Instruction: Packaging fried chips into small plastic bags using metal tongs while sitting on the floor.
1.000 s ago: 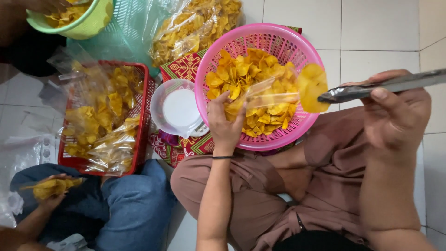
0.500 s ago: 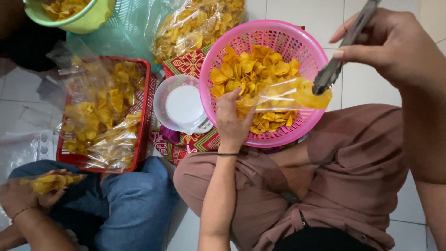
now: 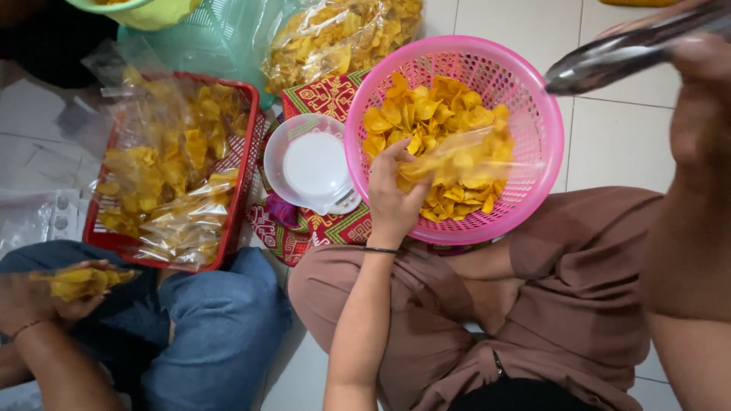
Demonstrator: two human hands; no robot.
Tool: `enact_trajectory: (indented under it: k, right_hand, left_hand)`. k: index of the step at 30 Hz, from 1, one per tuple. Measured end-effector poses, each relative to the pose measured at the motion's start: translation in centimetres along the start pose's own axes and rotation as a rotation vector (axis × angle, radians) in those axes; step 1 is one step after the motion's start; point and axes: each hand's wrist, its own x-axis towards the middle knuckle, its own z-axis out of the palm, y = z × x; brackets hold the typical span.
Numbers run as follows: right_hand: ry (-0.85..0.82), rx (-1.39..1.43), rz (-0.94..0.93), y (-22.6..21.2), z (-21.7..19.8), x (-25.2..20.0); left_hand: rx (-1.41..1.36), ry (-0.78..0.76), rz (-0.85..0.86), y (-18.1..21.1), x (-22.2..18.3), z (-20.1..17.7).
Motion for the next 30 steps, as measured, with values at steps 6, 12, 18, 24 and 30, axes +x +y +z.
enact_trajectory:
  k: [6, 12, 18, 24, 30]
  right_hand:
    - [0.337, 0.334, 0.408, -3.8, 4.3, -0.8]
    - [0.329, 0.16, 0.627, -4.7, 12.0, -3.0]
    - [0.315, -0.053, 0.528, -2.8, 15.1, -6.1]
    - [0.293, 0.058, 0.51, -2.6, 15.2, -6.2]
    - [0.05, 0.055, 0.471, -6.5, 17.9, -1.8]
  left_hand:
    - [-0.656, -0.024, -0.229, -1.4, 0.4, -0.1]
    - [-1.115, -0.08, -0.349, -2.6, -0.3, 1.0]
    - [-0.969, 0.036, -0.163, -3.9, -0.8, 1.2]
    - [-1.198, 0.104, -0.117, -4.3, -1.2, 1.5]
    - [-0.941, 0.173, -0.168, -6.2, -1.1, 1.1]
